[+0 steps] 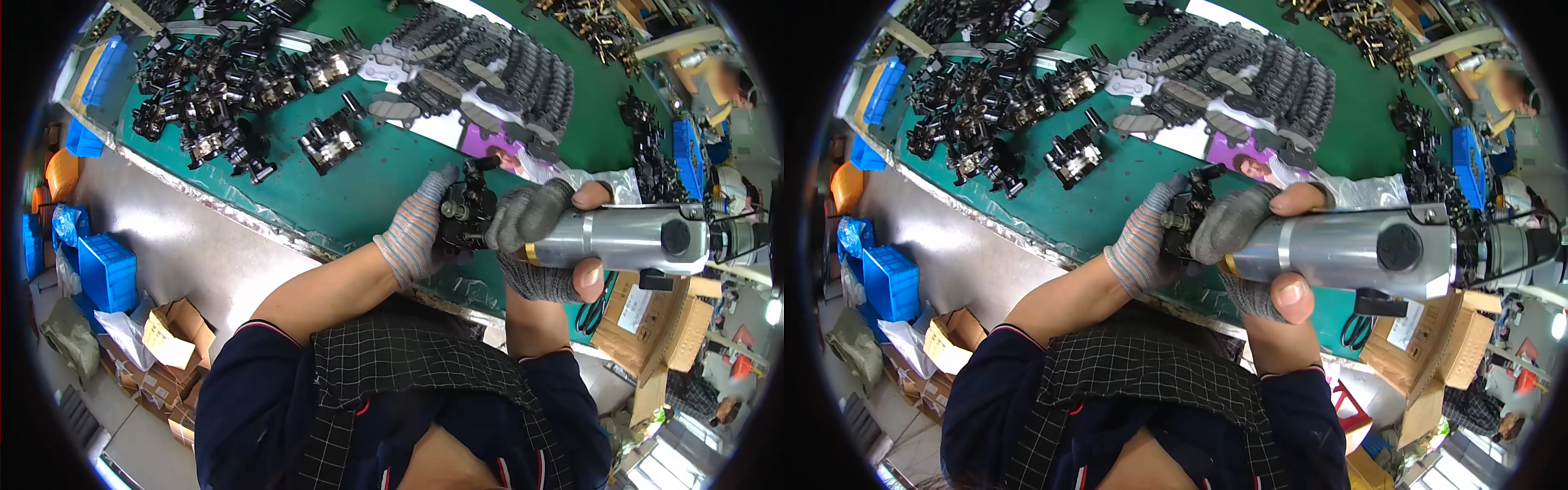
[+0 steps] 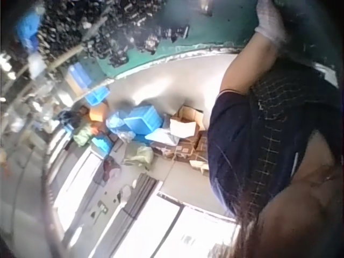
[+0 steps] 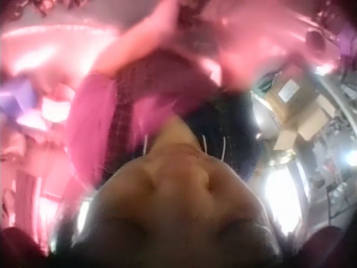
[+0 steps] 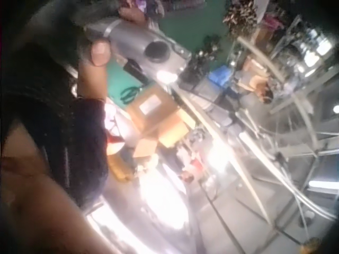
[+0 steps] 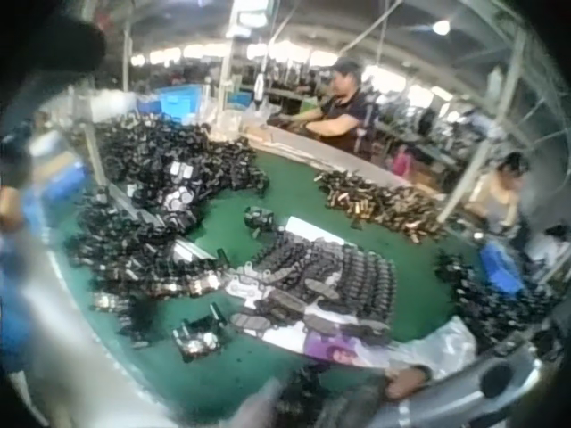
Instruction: Assembling small metal components into black plastic housings using a pneumatic screwdriver at a workstation.
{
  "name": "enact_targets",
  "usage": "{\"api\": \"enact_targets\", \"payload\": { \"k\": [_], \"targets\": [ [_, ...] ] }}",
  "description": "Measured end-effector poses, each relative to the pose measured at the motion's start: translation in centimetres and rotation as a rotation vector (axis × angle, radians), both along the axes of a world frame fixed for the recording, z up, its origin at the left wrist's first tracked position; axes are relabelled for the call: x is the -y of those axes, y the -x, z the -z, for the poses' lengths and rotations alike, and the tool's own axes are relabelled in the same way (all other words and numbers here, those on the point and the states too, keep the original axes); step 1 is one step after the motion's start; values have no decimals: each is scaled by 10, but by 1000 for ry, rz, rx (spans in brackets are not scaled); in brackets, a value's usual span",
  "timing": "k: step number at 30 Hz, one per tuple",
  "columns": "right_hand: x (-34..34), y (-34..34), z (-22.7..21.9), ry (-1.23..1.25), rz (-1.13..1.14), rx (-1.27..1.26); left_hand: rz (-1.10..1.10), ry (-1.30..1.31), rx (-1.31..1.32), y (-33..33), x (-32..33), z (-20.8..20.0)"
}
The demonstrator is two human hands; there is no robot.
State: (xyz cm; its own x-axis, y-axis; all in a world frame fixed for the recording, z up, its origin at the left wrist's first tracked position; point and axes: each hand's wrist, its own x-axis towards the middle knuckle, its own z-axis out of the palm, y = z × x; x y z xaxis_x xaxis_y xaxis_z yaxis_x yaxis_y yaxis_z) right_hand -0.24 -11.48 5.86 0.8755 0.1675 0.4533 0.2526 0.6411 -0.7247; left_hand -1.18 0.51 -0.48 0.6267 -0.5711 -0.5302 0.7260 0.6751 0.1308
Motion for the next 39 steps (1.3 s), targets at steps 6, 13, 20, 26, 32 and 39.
{"api": "enact_targets", "payload": {
  "k": [6,13,20,26,32,39],
  "targets": [
    [36,-35,-36,-117,63,142,155,-228,114,-43,-22,-26],
    [80,-76,-10,545,1209,258,-495,-674,389,-232,-138,-53],
    [75,-67,80,1425,699,219,113,364,189,-378,-348,-46],
    [57,-92,99,1709,780,472,-995,2747,-2304,-196,-168,-58],
    [28,-100,72,2234,364,120,-1068,2707,-1853,-164,-178,-24],
    [70,-69,96,1705,732,491,-678,2850,-1854,-157,-170,-44]
  ]
}}
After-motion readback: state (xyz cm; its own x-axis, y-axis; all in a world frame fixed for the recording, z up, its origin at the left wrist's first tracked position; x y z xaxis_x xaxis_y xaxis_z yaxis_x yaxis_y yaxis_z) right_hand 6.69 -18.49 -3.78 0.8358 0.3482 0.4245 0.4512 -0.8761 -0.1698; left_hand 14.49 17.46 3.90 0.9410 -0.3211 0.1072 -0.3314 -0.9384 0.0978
